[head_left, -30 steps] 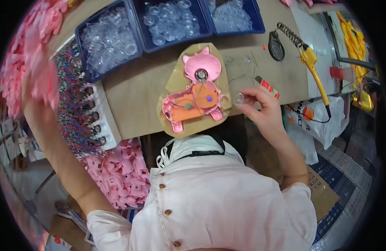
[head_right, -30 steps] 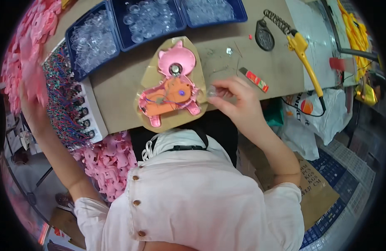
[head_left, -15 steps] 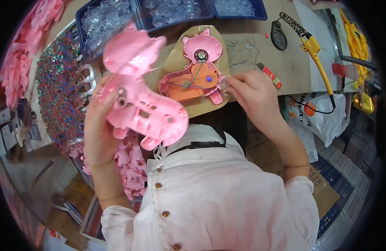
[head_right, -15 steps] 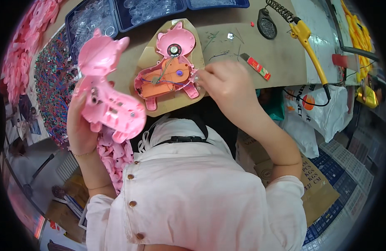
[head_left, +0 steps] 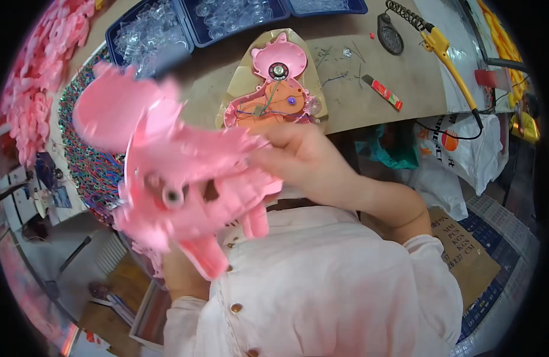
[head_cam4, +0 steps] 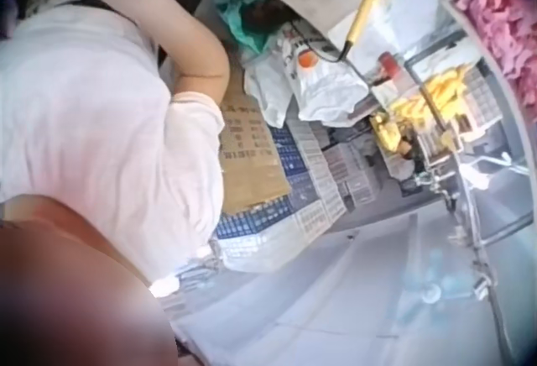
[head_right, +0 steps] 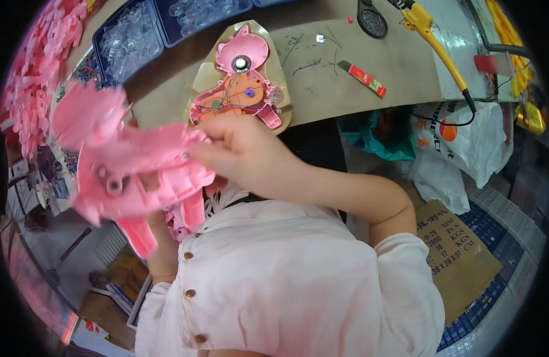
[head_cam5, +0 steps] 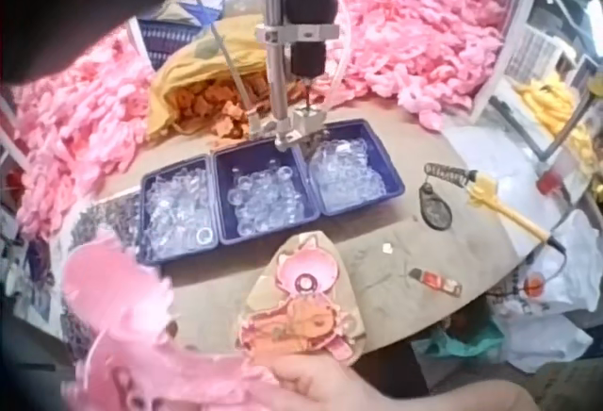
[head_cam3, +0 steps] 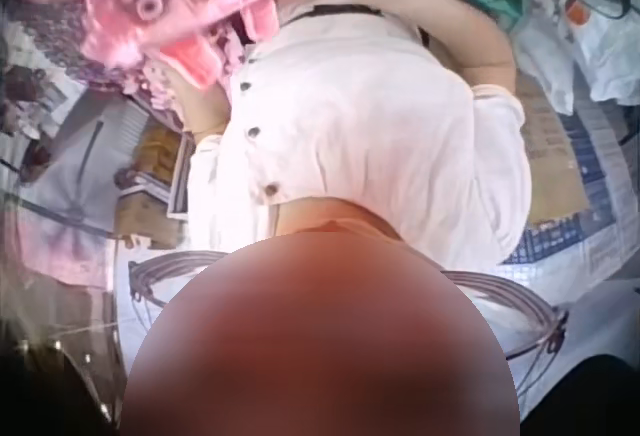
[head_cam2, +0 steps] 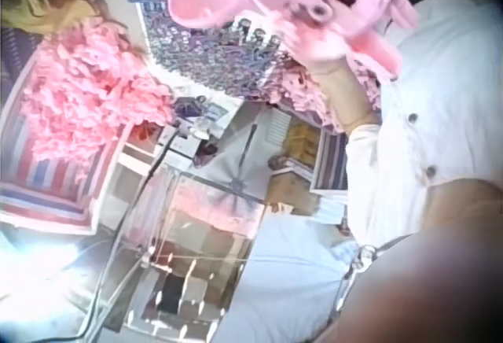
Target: Assembling a motorized toy horse by soldering wires and fitting components into the plastic shell.
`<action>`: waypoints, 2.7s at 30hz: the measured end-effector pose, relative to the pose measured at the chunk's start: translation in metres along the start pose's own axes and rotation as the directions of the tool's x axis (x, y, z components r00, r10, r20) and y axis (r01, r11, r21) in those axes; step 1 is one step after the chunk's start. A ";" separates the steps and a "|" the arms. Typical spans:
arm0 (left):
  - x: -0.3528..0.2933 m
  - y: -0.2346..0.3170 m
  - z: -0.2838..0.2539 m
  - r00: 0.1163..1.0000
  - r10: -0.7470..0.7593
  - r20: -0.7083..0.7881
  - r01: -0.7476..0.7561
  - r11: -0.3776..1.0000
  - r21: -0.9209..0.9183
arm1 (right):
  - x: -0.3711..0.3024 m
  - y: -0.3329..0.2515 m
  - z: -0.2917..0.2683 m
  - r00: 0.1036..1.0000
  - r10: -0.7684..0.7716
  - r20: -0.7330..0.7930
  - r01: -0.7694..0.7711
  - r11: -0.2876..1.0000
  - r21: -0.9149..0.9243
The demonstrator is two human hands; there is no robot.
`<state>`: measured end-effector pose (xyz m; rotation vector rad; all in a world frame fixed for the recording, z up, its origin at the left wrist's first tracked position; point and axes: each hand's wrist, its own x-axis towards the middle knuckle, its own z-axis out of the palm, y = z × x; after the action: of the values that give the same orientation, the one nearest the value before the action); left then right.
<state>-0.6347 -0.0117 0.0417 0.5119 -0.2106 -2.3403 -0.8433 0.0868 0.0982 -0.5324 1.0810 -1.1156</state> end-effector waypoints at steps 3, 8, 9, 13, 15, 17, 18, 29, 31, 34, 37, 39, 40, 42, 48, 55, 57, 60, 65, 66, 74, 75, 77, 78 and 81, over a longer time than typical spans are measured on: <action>-0.022 -0.025 0.032 0.980 0.128 -0.152 -0.077 0.950 0.302 | 0.001 0.000 0.012 0.999 -0.006 0.051 0.015 0.984 -0.179; -0.004 -0.031 0.079 0.953 -0.266 -0.143 0.296 0.734 0.611 | -0.002 0.009 -0.001 0.966 -0.251 -0.058 0.191 0.850 -0.492; -0.006 -0.026 0.076 0.919 -0.387 -0.072 0.291 0.544 0.787 | -0.008 0.004 -0.005 0.978 -0.199 -0.054 0.158 0.891 -0.426; 0.002 -0.034 0.086 0.960 0.153 0.232 -0.232 0.903 0.362 | -0.035 0.014 -0.046 0.775 -0.626 -0.085 0.223 0.398 -0.890; 0.006 -0.019 0.057 0.973 0.071 0.217 -0.150 0.916 0.371 | -0.032 0.021 -0.061 0.718 -0.695 -0.035 0.166 0.219 -0.962; 0.006 -0.011 0.047 0.981 0.014 0.193 -0.087 0.922 0.377 | -0.022 0.032 -0.069 0.668 -0.742 0.054 0.112 0.028 -0.993; 0.008 -0.011 0.049 0.996 0.000 0.086 -0.040 0.884 0.466 | -0.016 0.041 -0.073 0.623 -0.778 0.086 0.118 -0.014 -0.993; 0.024 -0.004 0.057 0.964 0.206 -0.168 -0.028 0.707 0.707 | 0.020 -0.015 -0.043 0.779 -0.620 0.096 0.588 0.668 -0.456; 0.032 -0.009 0.054 0.952 0.265 -0.156 -0.039 0.605 0.795 | 0.025 -0.026 -0.034 0.949 -0.308 0.062 0.314 0.932 -0.180; 0.034 -0.012 0.043 0.965 0.253 -0.074 -0.059 0.478 0.876 | 0.023 -0.017 -0.038 0.925 -0.380 0.023 0.338 0.791 -0.510; 0.042 -0.024 0.061 0.980 0.196 -0.038 -0.058 0.466 0.883 | 0.018 -0.011 -0.040 0.845 -0.527 0.096 0.453 0.609 -0.651; 0.044 -0.024 0.055 0.987 0.160 -0.032 -0.031 0.377 0.926 | 0.012 -0.011 -0.033 0.884 -0.467 0.000 0.383 0.725 -0.572; 0.043 -0.025 0.056 0.987 0.155 -0.035 -0.025 0.370 0.929 | 0.010 -0.012 -0.030 0.904 -0.426 -0.045 0.330 0.760 -0.560; 0.040 -0.030 0.062 0.970 0.238 0.058 -0.113 0.226 0.967 | 0.011 -0.014 -0.032 0.920 -0.380 -0.097 0.272 0.795 -0.543; 0.037 -0.048 0.071 0.935 0.347 0.077 -0.147 0.181 0.973 | 0.017 -0.015 -0.026 0.696 -0.704 0.144 0.424 0.240 -0.873; 0.042 -0.060 0.058 0.891 0.385 0.241 -0.277 0.041 0.960 | 0.030 0.002 -0.019 0.573 -0.800 0.180 0.332 0.026 -0.943; 0.038 -0.057 0.058 0.911 0.353 0.213 -0.231 0.009 0.973 | 0.030 0.003 -0.019 0.543 -0.821 0.175 0.344 0.027 -0.939; 0.036 -0.058 0.055 0.911 0.354 0.211 -0.221 -0.013 0.975 | 0.031 0.006 -0.018 0.548 -0.828 0.124 0.346 0.090 -0.934; 0.033 -0.062 0.055 0.895 0.386 0.224 -0.223 -0.048 0.974 | 0.030 0.003 -0.022 0.562 -0.812 0.155 0.375 0.084 -0.923; 0.034 -0.063 0.052 0.893 0.400 0.208 -0.218 -0.020 0.976 | 0.031 0.003 -0.022 0.563 -0.812 0.157 0.377 0.083 -0.923; 0.039 -0.068 0.054 0.823 0.474 0.312 -0.325 -0.058 0.944 | 0.029 0.007 -0.021 0.581 -0.795 0.173 0.284 -0.001 -0.959; 0.038 -0.066 0.055 0.856 0.424 0.295 -0.291 -0.075 0.954 | 0.028 0.007 -0.020 0.580 -0.796 0.172 0.280 -0.003 -0.960; 0.039 -0.061 0.056 0.883 0.378 0.279 -0.265 -0.089 0.960 | 0.026 0.006 -0.020 0.574 -0.801 0.166 0.288 0.007 -0.958; 0.040 -0.057 0.057 0.921 0.304 0.242 -0.241 -0.042 0.970 | 0.025 0.003 -0.022 0.573 -0.801 0.175 0.287 -0.003 -0.958; 0.044 -0.037 0.058 0.958 0.180 0.222 -0.224 -0.010 0.975 | 0.015 -0.014 -0.038 0.660 -0.723 0.202 0.370 0.079 -0.926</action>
<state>-0.7113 -0.0150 0.0700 0.9946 -1.9764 -1.4557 -0.8830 0.0738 0.0876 -1.9564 1.9070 -1.1392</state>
